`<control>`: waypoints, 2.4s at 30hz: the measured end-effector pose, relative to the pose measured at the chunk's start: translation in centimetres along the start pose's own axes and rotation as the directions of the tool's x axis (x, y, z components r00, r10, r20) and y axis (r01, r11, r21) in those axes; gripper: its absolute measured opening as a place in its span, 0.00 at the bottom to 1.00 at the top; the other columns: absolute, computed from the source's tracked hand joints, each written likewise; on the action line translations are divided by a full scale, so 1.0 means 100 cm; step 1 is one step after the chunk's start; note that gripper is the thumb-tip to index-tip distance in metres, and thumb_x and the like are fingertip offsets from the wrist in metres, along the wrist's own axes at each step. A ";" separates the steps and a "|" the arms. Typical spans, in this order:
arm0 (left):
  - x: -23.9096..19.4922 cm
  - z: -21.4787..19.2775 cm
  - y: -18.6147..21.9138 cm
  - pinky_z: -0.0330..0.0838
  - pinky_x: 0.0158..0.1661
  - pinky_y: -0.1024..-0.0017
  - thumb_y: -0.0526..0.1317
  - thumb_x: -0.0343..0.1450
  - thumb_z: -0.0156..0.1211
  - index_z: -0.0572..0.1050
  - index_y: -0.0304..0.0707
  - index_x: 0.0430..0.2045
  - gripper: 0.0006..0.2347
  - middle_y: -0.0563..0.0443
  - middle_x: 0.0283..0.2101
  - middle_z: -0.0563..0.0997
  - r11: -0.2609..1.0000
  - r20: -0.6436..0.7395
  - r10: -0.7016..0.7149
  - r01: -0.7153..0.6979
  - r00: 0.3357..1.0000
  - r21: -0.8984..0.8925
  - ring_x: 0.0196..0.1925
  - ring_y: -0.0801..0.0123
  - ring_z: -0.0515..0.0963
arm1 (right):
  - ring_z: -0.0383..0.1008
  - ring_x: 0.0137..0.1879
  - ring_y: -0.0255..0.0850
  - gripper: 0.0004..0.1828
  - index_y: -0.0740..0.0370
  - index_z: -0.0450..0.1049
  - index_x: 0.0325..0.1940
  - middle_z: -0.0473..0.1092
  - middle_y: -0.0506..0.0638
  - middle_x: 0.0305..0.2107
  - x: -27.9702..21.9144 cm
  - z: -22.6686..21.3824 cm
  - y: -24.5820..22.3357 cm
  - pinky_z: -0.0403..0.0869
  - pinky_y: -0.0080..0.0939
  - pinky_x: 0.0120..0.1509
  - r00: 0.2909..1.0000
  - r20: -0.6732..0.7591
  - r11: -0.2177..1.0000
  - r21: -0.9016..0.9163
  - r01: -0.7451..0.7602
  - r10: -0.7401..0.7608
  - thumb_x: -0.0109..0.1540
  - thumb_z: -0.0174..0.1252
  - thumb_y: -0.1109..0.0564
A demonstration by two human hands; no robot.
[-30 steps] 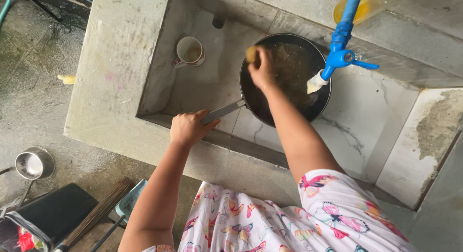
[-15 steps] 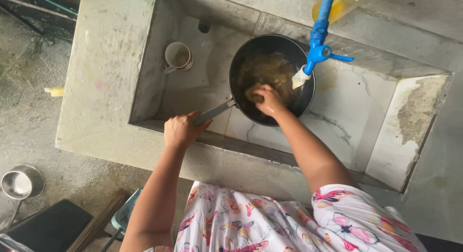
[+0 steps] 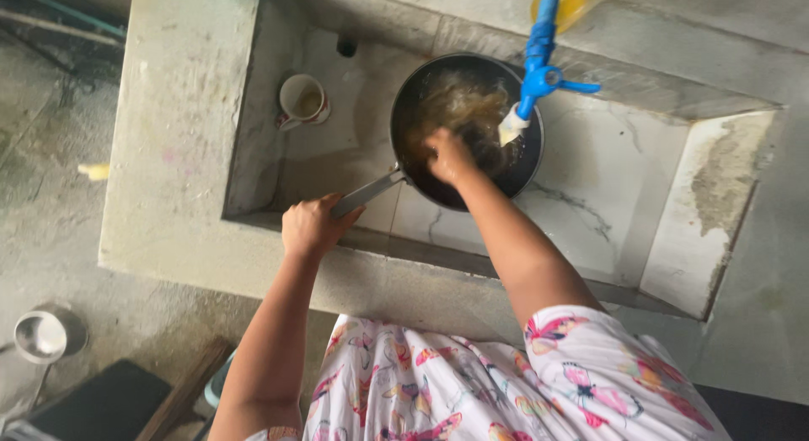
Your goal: The person stirs meat in a pan on an induction cooktop, then transfers the meat to a pot. They wash the pan in a sink, rinse chopped vegetables, and add oil to the pan before returning it to the cooktop.
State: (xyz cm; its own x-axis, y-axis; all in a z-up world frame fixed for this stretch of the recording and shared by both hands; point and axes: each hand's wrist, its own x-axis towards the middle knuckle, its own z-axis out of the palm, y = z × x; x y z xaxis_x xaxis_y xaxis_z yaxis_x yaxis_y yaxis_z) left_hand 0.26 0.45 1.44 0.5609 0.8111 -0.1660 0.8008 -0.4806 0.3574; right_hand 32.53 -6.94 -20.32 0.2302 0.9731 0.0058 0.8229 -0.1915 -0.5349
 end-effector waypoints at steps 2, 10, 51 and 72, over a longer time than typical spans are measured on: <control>0.002 0.001 -0.001 0.79 0.31 0.60 0.63 0.64 0.66 0.85 0.50 0.36 0.21 0.47 0.25 0.84 1.000 0.013 -0.007 0.007 1.000 0.003 0.27 0.54 0.85 | 0.76 0.53 0.59 0.21 0.60 0.82 0.44 0.76 0.59 0.45 -0.032 -0.023 -0.003 0.75 0.52 0.57 0.982 0.179 0.995 0.088 0.046 -0.061 0.47 0.67 0.57; -0.003 0.004 -0.002 0.79 0.32 0.60 0.64 0.64 0.66 0.85 0.50 0.35 0.21 0.47 0.26 0.85 1.000 0.009 0.007 -0.007 1.000 0.002 0.29 0.55 0.85 | 0.73 0.57 0.61 0.15 0.54 0.81 0.52 0.71 0.59 0.55 -0.019 -0.264 0.051 0.74 0.57 0.61 0.839 0.063 0.706 -0.576 -0.412 0.541 0.61 0.63 0.53; -0.115 0.004 0.086 0.76 0.41 0.53 0.37 0.61 0.64 0.81 0.35 0.35 0.11 0.34 0.31 0.83 0.904 0.261 -0.029 0.137 0.965 -0.404 0.37 0.41 0.83 | 0.80 0.43 0.37 0.14 0.62 0.72 0.52 0.77 0.51 0.39 -0.180 -0.151 -0.222 0.82 0.37 0.44 0.766 0.594 0.235 0.730 -0.642 0.247 0.65 0.60 0.56; -0.158 0.026 0.077 0.78 0.37 0.56 0.36 0.59 0.63 0.81 0.42 0.44 0.18 0.38 0.29 0.83 0.875 -0.007 -0.093 0.079 0.996 -0.477 0.32 0.45 0.83 | 0.65 0.14 0.36 0.12 0.52 0.77 0.39 0.71 0.44 0.17 0.032 -0.130 0.008 0.60 0.33 0.14 0.818 0.374 -0.444 0.881 -0.165 0.437 0.67 0.53 0.46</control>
State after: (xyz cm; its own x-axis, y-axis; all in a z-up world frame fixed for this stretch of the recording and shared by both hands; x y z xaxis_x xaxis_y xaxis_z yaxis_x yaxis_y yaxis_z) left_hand -1.94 -16.94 4.41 0.4821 0.8547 -0.1923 0.6447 -0.1975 0.7384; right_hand 40.70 -5.66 -9.72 0.3539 0.7602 -0.5448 -0.8607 0.0368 -0.5077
